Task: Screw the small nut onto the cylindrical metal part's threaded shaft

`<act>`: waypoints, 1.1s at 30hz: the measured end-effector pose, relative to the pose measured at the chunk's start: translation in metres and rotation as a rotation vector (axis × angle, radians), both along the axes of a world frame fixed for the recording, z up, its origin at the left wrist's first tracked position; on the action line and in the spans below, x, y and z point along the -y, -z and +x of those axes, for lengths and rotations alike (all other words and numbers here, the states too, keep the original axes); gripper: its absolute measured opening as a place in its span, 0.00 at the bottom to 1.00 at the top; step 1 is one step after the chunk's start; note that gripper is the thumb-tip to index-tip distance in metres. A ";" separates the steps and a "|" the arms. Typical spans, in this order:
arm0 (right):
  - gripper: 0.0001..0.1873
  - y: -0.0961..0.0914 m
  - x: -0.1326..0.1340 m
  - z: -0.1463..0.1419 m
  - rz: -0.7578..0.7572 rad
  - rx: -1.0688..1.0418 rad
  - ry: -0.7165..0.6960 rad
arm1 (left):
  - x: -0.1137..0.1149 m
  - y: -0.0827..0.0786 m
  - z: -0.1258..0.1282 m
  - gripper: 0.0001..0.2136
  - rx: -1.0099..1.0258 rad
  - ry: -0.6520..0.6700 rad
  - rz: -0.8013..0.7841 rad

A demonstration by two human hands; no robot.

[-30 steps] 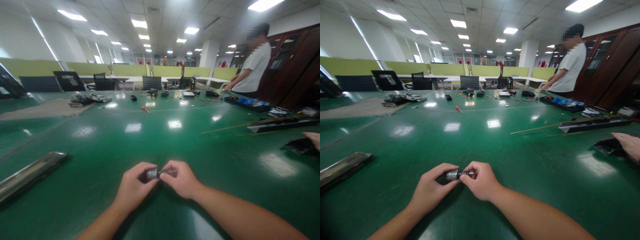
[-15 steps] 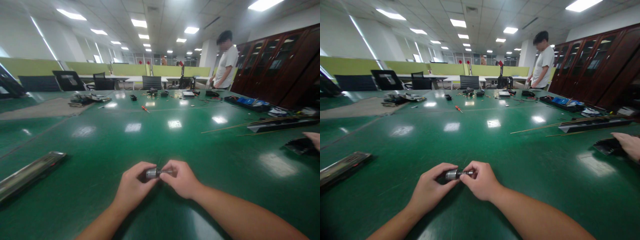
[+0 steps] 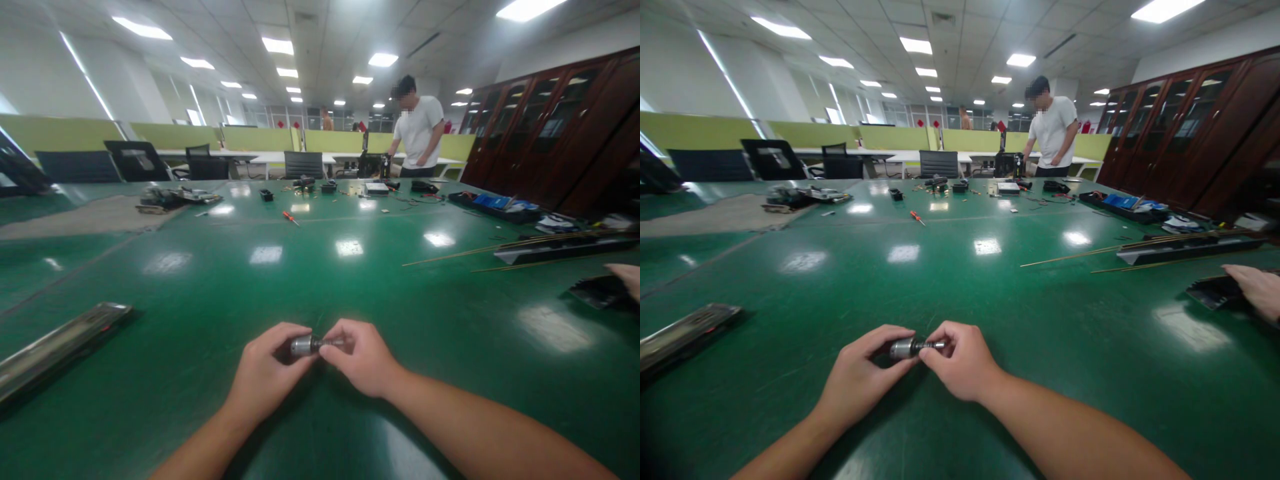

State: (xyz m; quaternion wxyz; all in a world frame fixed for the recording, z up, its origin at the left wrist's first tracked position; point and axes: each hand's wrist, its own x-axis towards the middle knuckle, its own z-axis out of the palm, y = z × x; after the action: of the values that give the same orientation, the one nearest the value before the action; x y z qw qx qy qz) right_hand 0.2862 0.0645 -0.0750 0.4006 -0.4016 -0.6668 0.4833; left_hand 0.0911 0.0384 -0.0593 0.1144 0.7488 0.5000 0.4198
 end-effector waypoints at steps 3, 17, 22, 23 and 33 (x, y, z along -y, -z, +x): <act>0.06 0.000 0.000 0.000 0.008 0.003 0.004 | 0.000 0.001 -0.001 0.09 -0.003 0.002 -0.009; 0.07 0.000 0.000 -0.001 -0.016 -0.018 -0.004 | -0.001 0.002 -0.002 0.09 0.009 0.004 -0.024; 0.06 0.001 0.000 -0.001 -0.003 -0.012 0.001 | -0.001 0.002 -0.002 0.09 0.008 0.004 -0.019; 0.06 0.001 0.000 -0.001 -0.001 -0.011 0.004 | -0.001 0.002 -0.001 0.09 0.012 0.005 -0.021; 0.07 0.001 -0.001 0.000 -0.046 -0.038 -0.001 | -0.002 0.003 -0.004 0.10 0.024 -0.010 -0.025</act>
State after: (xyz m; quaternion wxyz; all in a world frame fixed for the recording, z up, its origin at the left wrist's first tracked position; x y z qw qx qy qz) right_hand 0.2860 0.0654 -0.0761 0.4039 -0.4011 -0.6480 0.5061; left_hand 0.0874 0.0399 -0.0626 0.1276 0.7396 0.5077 0.4230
